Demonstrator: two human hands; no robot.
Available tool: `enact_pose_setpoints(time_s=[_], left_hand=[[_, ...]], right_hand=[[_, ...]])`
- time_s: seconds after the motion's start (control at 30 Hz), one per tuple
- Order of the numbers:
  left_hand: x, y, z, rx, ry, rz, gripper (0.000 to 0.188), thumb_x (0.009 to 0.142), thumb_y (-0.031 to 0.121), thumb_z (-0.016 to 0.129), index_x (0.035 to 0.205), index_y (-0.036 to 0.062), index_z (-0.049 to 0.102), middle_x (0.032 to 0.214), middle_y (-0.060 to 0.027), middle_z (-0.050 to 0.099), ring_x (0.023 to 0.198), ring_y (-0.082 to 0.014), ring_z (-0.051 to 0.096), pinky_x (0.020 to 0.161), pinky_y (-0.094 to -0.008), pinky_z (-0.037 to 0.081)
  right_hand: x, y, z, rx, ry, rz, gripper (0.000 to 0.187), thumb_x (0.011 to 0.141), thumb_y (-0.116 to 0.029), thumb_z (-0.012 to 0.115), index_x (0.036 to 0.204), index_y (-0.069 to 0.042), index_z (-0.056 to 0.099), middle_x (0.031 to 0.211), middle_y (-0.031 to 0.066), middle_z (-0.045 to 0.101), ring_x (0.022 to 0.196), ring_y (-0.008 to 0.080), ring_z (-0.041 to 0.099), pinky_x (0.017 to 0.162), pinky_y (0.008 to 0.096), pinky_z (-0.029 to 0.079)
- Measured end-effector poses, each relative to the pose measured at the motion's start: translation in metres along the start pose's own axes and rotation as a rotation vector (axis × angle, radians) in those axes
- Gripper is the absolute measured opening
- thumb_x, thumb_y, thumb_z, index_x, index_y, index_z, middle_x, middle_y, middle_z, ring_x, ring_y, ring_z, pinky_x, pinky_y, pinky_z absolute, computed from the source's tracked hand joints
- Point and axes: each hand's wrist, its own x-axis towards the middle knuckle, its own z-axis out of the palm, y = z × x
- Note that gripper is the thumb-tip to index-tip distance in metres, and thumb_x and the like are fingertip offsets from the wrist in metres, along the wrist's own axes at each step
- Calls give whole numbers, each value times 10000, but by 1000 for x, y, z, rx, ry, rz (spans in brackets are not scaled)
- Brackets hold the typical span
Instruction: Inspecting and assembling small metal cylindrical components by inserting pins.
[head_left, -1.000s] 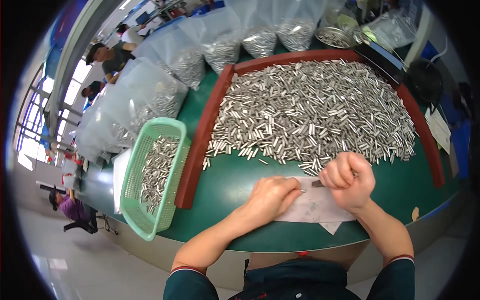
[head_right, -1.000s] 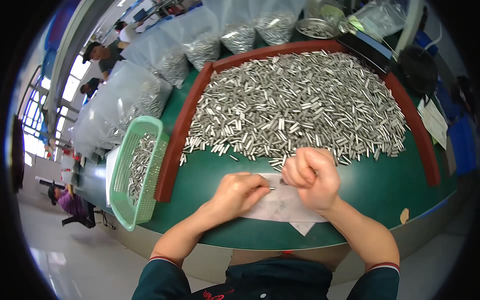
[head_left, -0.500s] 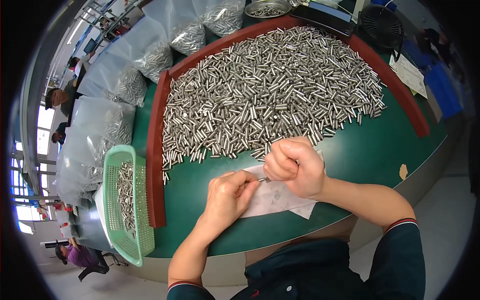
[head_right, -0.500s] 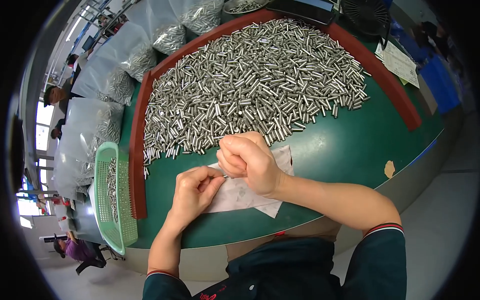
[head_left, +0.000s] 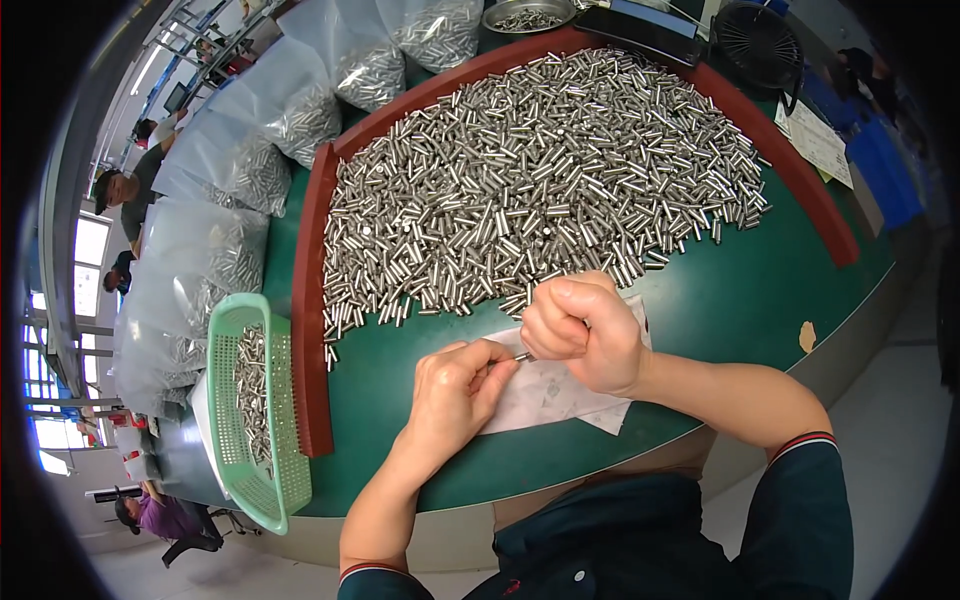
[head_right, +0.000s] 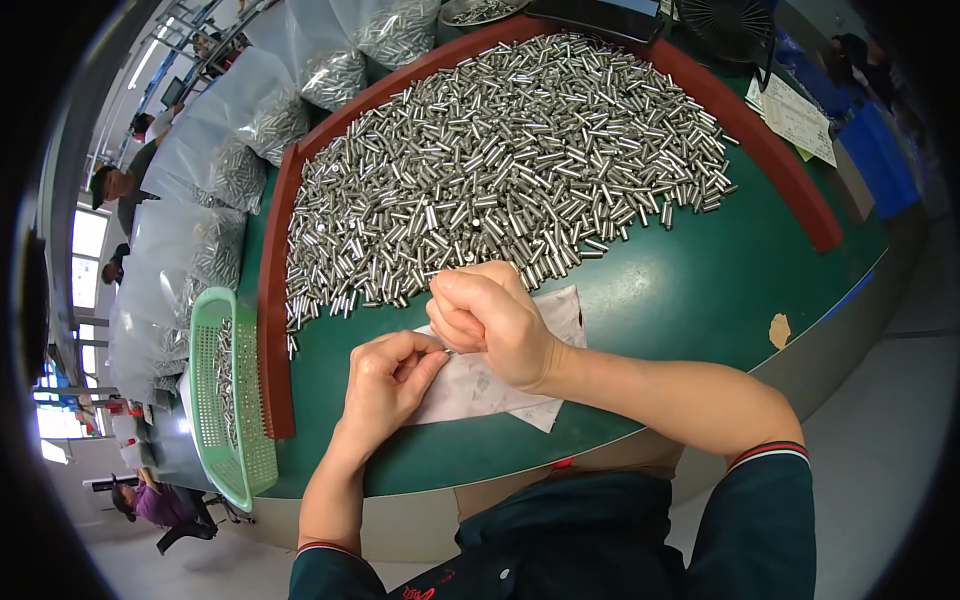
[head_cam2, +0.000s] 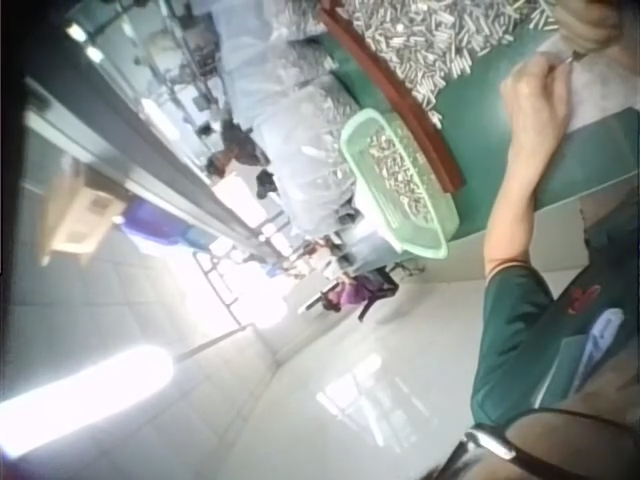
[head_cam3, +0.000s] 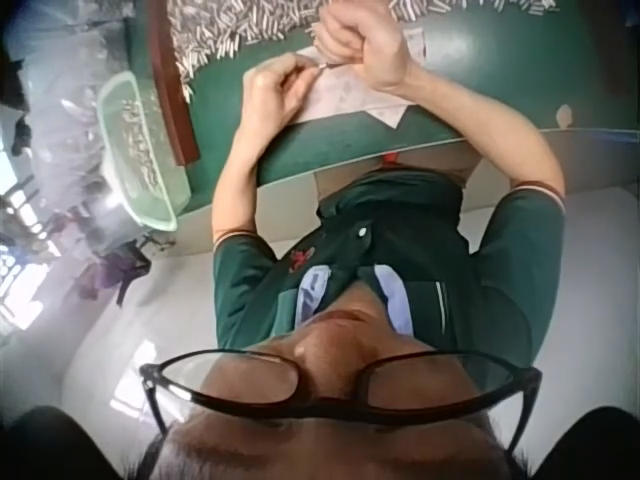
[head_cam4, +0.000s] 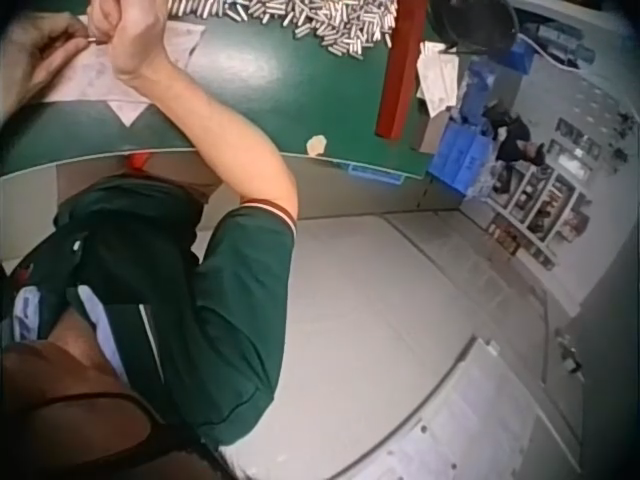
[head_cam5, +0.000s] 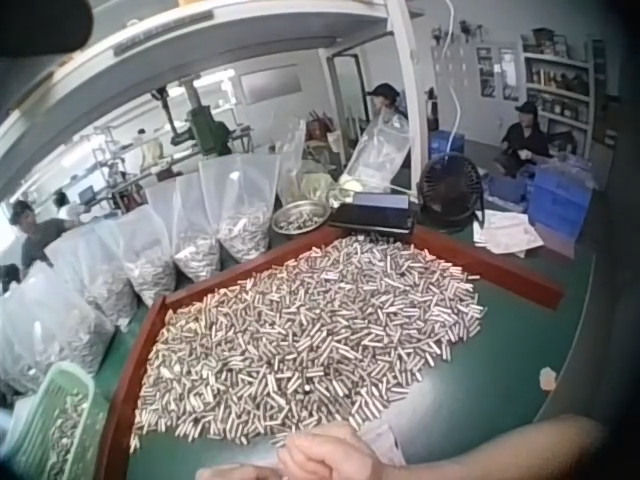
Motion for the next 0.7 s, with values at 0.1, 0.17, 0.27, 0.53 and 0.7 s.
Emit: enact_pose_setpoints(time_s=[0.1,0.17,0.27,0.53,0.7], left_hand=[[0,0,1,7,1,2,82,667,5,658,704,-10,587,492,-35,425,421,-114,368,408,-258,307],[0,2,0,14,0,6,82,666,3,658,703,-10,586,489,-37,423,419,-118,368,408,-262,307],[0,5,-1,55,-6,-2,78,670,46,649,692,15,582,486,-81,457,432,-222,453,424,-329,356],[2,6,0,65,9,44,61,665,25,632,673,6,574,497,-107,467,450,-266,466,431,-349,363],[1,10,0,100,24,58,60,675,34,620,660,18,564,515,-123,495,484,-285,504,446,-361,392]], right_hand=[[-1,1,0,-22,1,1,397,862,-208,340,487,-101,267,428,-22,251,395,82,191,399,246,178],[-1,1,1,-30,5,4,398,863,-209,340,487,-100,265,430,-20,251,398,83,191,400,245,177],[-1,2,3,-50,-3,16,397,860,-205,348,487,-95,269,436,-18,248,407,85,200,406,245,181],[-6,4,13,-299,-36,-31,337,813,-182,383,516,-54,286,488,-13,294,483,68,258,435,247,225],[-3,5,13,-246,8,-18,322,819,-146,371,520,-55,294,492,-17,302,476,67,253,431,246,223]])
